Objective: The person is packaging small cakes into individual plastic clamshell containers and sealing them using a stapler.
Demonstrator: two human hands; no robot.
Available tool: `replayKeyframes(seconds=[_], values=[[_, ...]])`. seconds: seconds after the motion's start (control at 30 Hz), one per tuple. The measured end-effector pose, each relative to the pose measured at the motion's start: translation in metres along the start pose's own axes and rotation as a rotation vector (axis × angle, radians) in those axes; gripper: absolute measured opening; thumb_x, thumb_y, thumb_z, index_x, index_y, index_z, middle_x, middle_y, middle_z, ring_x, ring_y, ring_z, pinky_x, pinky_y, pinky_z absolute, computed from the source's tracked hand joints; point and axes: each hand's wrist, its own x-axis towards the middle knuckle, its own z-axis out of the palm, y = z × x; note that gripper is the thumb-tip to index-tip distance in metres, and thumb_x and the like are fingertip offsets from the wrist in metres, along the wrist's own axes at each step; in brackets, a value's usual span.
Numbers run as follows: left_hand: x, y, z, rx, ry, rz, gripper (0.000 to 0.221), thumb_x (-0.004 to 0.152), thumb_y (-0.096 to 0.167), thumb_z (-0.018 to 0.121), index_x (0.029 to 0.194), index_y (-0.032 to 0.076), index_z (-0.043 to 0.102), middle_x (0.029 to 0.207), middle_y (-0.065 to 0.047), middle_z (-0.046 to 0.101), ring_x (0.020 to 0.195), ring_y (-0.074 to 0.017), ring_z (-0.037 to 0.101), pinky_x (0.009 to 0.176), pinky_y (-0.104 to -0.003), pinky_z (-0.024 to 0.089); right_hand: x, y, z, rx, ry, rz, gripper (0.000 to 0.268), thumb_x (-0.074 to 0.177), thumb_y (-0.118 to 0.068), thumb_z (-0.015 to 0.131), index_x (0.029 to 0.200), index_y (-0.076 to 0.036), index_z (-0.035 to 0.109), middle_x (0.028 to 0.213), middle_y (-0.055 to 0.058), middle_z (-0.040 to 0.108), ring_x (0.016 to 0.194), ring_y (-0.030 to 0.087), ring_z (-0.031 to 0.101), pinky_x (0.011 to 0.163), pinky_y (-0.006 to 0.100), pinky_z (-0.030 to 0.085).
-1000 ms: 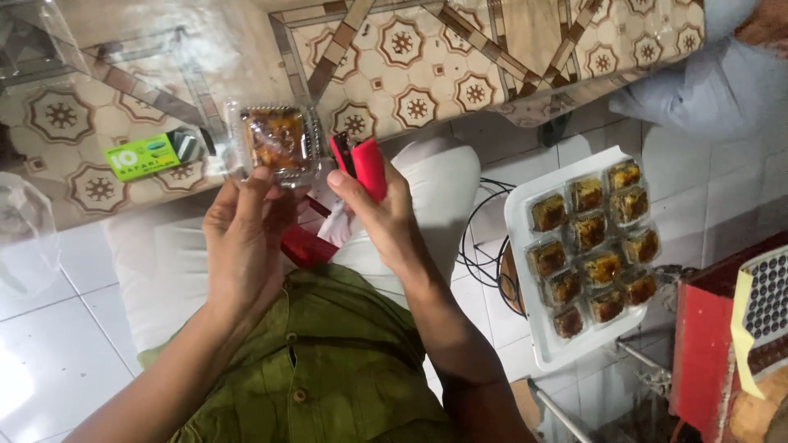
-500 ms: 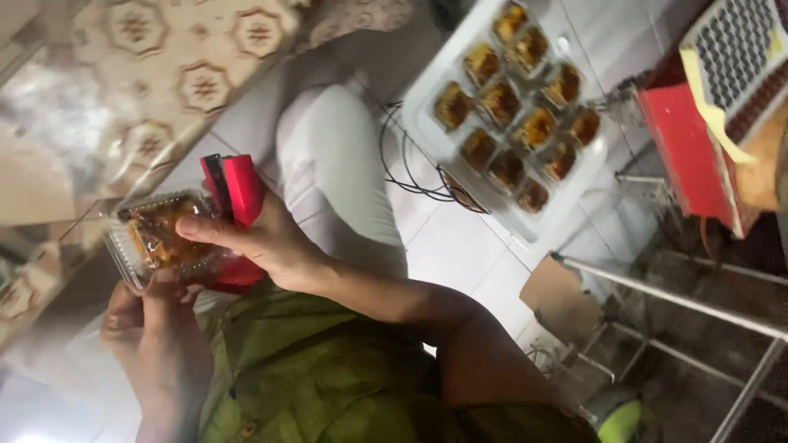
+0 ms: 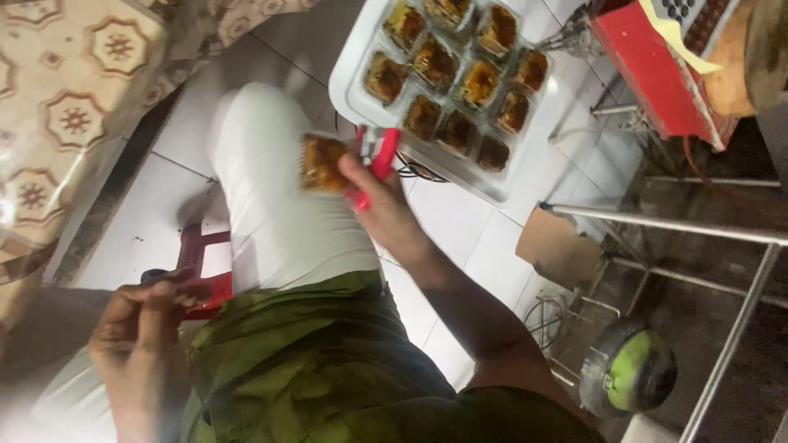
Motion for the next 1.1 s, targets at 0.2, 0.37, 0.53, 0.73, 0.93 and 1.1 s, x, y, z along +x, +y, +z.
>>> replayKeyframes(seconds=[0.2, 0.37, 0.53, 0.73, 0.93, 1.1], values=[[0.002, 0.002, 0.005, 0.083, -0.021, -0.021, 0.010, 0.108, 0.021, 0.062, 0.099, 0.019, 0.061, 0.121, -0.008, 0.073, 0.096, -0.0190, 0.075, 0.090, -0.032, 0.064, 0.012, -0.057, -0.100, 0.061, -0.090, -0.366, 0.062, 0.091, -0.012, 0.082, 0.145, -0.008, 0.052, 0.141, 0.016, 0.060, 0.131, 0.030, 0.057, 0.109, 0.043, 0.050], [0.003, -0.008, 0.016, 0.087, -0.002, -0.064, 0.018, 0.111, 0.021, 0.060, 0.094, 0.014, 0.056, 0.117, -0.013, 0.072, 0.090, -0.0192, 0.074, 0.073, -0.028, 0.061, -0.018, -0.114, -0.147, -0.509, 0.042, -0.444, 0.051, 0.100, -0.032, 0.065, 0.143, -0.009, 0.049, 0.132, 0.020, 0.062, 0.115, 0.028, 0.065, 0.087, 0.035, 0.055], [0.003, -0.008, 0.026, 0.127, 0.035, -0.095, 0.021, 0.111, 0.018, 0.057, 0.091, 0.017, 0.053, 0.115, -0.009, 0.073, 0.088, -0.0197, 0.075, 0.065, -0.027, 0.058, -0.031, -0.142, -0.227, -0.026, 0.155, -0.440, 0.027, 0.083, -0.010, 0.085, 0.106, -0.013, 0.071, 0.123, 0.011, 0.065, 0.122, 0.026, 0.059, 0.096, 0.043, 0.056], [0.012, -0.037, 0.001, 0.098, 0.036, -0.087, 0.017, 0.115, 0.011, 0.059, 0.099, 0.016, 0.064, 0.102, -0.006, 0.072, 0.091, -0.0161, 0.074, 0.086, -0.030, 0.069, -0.032, -0.170, -0.298, 0.032, 0.717, -0.439, 0.021, 0.082, -0.017, 0.088, 0.094, -0.009, 0.072, 0.059, -0.002, 0.061, 0.048, 0.007, 0.052, 0.055, 0.024, 0.046], [0.021, -0.064, -0.007, 0.058, 0.003, -0.008, 0.022, 0.115, 0.013, 0.056, 0.092, 0.015, 0.056, 0.109, -0.017, 0.068, 0.108, -0.0240, 0.073, 0.092, -0.041, 0.067, -0.001, -0.216, -0.290, -0.194, 1.043, -0.240, 0.057, 0.077, -0.035, 0.084, 0.122, -0.005, 0.065, 0.096, 0.002, 0.066, 0.080, 0.011, 0.061, 0.066, 0.020, 0.055], [0.010, -0.055, 0.013, 0.095, 0.099, -0.086, 0.013, 0.110, 0.022, 0.064, 0.097, 0.023, 0.063, 0.114, -0.012, 0.071, 0.085, -0.0256, 0.072, 0.064, -0.039, 0.062, 0.058, -0.229, -0.359, -0.341, 0.726, -0.498, 0.025, 0.083, -0.020, 0.089, 0.092, -0.011, 0.068, 0.064, -0.003, 0.056, 0.057, 0.008, 0.051, 0.052, 0.025, 0.043]])
